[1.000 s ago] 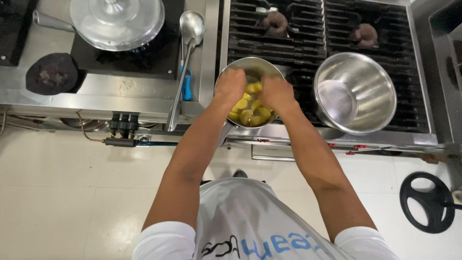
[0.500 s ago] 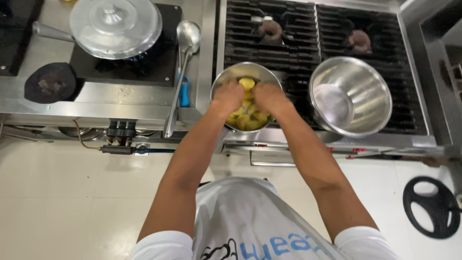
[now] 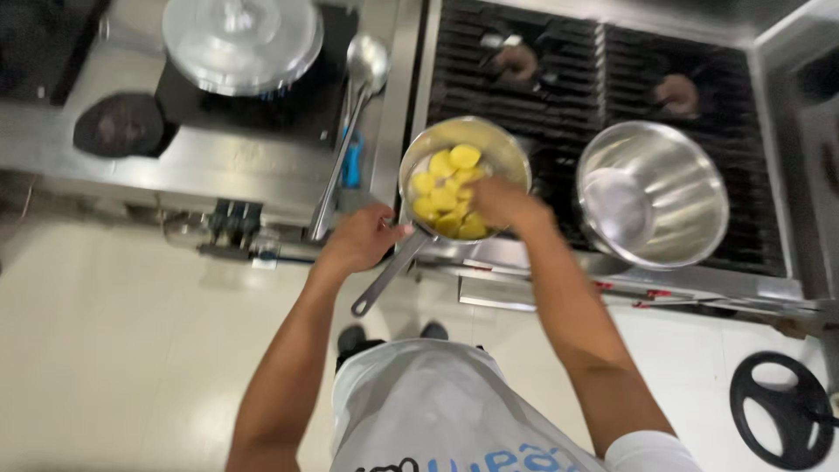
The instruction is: The person slices peeled potatoes on a green cutting board using a knife, then transfers the pieces into a metal bowl. They carry the bowl to a stove, add the potatoes to a pot of water, and place the pot on a burner to cook.
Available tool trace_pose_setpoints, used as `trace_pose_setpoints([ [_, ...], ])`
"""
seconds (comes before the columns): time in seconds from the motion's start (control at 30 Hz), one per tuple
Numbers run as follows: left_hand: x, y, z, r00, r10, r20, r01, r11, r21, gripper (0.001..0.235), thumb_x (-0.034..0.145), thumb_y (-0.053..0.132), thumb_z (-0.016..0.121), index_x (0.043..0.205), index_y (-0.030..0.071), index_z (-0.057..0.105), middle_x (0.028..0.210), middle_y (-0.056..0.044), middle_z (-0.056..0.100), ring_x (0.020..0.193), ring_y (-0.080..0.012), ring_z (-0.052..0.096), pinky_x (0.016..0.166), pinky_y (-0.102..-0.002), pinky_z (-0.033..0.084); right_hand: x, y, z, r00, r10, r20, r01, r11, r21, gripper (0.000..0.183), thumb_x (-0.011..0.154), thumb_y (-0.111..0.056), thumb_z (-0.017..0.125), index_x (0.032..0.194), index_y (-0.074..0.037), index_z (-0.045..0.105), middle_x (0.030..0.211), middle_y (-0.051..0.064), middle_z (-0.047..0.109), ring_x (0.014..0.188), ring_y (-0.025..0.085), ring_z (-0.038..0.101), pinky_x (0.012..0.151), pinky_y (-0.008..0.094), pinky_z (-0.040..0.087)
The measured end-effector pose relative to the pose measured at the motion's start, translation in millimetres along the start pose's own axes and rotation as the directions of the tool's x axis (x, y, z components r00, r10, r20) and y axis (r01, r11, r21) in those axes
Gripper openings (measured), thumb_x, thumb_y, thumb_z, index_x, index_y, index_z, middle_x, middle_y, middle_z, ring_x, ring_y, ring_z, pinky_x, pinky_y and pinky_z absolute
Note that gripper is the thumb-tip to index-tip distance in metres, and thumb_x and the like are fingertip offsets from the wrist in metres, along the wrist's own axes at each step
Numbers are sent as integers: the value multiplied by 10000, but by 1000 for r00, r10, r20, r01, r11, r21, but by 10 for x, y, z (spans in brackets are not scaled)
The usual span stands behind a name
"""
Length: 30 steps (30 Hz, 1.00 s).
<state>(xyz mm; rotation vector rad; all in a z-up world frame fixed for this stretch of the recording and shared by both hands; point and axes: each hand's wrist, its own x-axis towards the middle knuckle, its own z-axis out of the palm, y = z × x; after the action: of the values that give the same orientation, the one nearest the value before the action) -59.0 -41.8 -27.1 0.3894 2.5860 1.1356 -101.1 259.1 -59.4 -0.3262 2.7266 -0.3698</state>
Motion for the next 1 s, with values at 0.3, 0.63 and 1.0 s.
trace_pose_setpoints([
  [0.3,-491,-87,520,803,-104,587,539,547,-640,318,897,314,766,952,51,595,666,-43,547,425,-118,462,347,-306,351,-47,-666,-132,965,81,250,-57,993,-102,399,843,-214,677,1239,-181,705,1192,186,705,1093,383,663,936,473,519],
  [0.63,-1160,-301,140,850,-159,502,513,463,-723,288,747,54,762,943,72,551,557,-8,425,361,-111,348,307,-316,255,-235,-1365,-329,991,126,-48,-129,990,-64,217,865,-265,754,1003,-98,742,1016,166,758,1008,350,704,893,461,542],
  [1.0,-2429,-1431,-1685,879,-234,415,476,420,-772,275,759,4,737,892,64,505,545,-24,450,355,-130,415,311,-317,293,8,-3855,-341,980,-140,-144,152,985,83,630,828,-271,821,1406,-115,625,1026,227,743,812,330,726,767,400,543],
])
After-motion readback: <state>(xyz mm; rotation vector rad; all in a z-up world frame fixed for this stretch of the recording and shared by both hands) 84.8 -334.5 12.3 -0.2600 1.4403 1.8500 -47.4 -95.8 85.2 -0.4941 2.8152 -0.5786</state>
